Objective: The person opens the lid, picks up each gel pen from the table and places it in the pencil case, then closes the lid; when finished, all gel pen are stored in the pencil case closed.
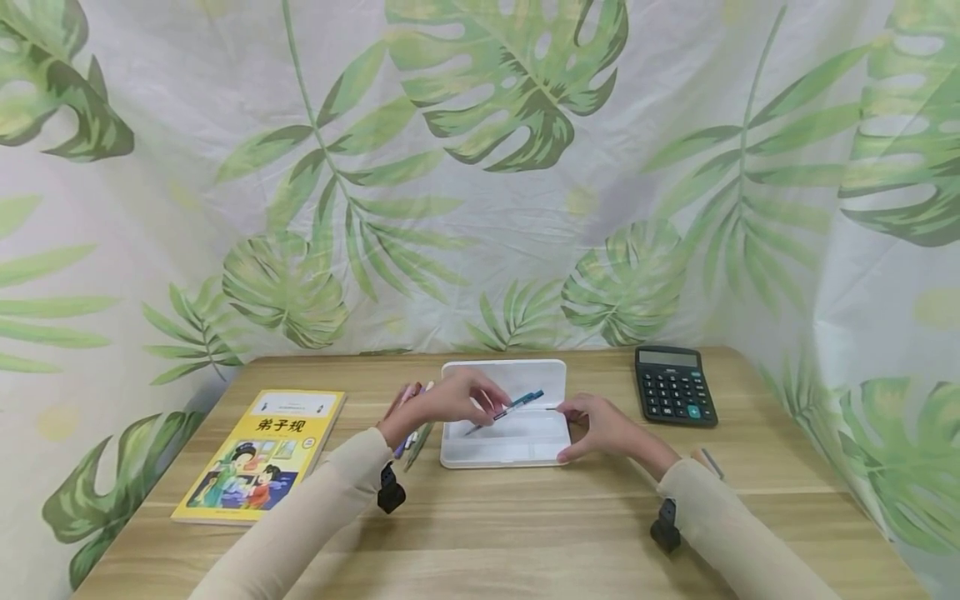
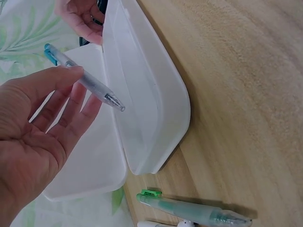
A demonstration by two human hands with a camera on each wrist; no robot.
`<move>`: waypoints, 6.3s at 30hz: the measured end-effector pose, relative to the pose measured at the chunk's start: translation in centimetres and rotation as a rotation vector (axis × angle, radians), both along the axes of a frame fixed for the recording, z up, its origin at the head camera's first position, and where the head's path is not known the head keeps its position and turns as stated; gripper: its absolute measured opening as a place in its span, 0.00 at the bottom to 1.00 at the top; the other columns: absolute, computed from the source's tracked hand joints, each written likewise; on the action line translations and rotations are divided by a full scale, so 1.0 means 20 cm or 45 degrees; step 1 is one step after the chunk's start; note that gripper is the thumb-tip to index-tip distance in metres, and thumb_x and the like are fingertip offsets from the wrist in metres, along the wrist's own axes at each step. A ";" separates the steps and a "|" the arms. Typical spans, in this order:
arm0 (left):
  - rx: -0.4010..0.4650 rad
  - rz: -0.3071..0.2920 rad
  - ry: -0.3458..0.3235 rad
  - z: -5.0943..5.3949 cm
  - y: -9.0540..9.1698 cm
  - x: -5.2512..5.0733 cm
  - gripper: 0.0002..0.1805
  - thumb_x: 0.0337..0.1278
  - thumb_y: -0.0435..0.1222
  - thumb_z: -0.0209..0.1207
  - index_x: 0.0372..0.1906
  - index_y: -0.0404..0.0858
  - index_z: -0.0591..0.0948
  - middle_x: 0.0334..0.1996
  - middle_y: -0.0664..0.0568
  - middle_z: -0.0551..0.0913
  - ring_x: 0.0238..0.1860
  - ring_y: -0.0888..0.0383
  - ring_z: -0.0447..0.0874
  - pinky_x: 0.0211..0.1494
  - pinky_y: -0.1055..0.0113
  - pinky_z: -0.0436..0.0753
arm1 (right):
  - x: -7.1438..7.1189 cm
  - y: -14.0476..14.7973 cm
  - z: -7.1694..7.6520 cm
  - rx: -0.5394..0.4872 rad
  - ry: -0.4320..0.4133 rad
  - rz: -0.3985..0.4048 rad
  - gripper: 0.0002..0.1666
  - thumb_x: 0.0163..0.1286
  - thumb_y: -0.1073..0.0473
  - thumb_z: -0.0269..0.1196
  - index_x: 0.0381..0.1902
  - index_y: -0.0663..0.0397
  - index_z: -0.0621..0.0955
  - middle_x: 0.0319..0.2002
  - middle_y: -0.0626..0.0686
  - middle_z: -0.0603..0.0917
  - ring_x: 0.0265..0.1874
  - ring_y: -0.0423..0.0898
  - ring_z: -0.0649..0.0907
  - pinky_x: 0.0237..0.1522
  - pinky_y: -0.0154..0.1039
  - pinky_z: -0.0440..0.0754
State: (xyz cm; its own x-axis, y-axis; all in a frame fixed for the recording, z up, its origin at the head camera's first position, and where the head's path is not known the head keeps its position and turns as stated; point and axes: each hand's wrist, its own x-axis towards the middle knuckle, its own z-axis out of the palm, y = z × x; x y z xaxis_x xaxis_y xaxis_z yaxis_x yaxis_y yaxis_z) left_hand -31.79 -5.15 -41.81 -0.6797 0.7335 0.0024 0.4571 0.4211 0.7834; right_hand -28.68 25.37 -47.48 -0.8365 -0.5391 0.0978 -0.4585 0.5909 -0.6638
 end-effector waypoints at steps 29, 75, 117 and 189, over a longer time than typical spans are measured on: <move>-0.247 -0.153 -0.061 -0.06 0.08 -0.06 0.15 0.53 0.19 0.63 0.45 0.30 0.89 0.35 0.40 0.88 0.34 0.61 0.83 0.29 0.75 0.79 | 0.00 0.00 0.00 0.005 0.000 -0.008 0.44 0.44 0.50 0.84 0.56 0.66 0.82 0.47 0.56 0.85 0.51 0.55 0.83 0.56 0.51 0.84; -0.121 -0.013 0.035 0.07 -0.16 -0.06 0.20 0.52 0.22 0.67 0.53 0.27 0.85 0.51 0.34 0.86 0.50 0.42 0.86 0.47 0.70 0.85 | 0.00 0.00 0.00 0.002 0.006 -0.016 0.44 0.43 0.49 0.84 0.56 0.65 0.82 0.45 0.55 0.85 0.48 0.52 0.83 0.55 0.47 0.84; -0.101 0.458 0.078 -0.21 -0.82 -0.09 0.25 0.46 0.24 0.73 0.54 0.26 0.84 0.44 0.36 0.86 0.43 0.47 0.87 0.46 0.61 0.87 | 0.00 0.00 0.00 0.000 -0.003 -0.010 0.44 0.44 0.50 0.84 0.56 0.66 0.82 0.48 0.57 0.85 0.49 0.52 0.83 0.55 0.45 0.85; -0.036 0.362 -0.129 -0.09 -1.00 -0.01 0.18 0.55 0.27 0.68 0.53 0.30 0.86 0.43 0.38 0.88 0.40 0.52 0.86 0.35 0.64 0.84 | 0.00 -0.01 -0.01 -0.025 -0.013 -0.004 0.45 0.43 0.51 0.84 0.56 0.68 0.82 0.46 0.57 0.85 0.49 0.52 0.83 0.56 0.48 0.84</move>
State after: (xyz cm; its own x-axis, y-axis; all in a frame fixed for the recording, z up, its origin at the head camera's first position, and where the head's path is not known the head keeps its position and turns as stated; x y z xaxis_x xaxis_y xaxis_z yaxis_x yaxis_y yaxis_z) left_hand -31.97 -25.09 -43.60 -0.8534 0.5128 -0.0935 0.2383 0.5433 0.8050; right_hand -28.73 25.26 -47.66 -0.8393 -0.5345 0.0995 -0.4495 0.5792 -0.6801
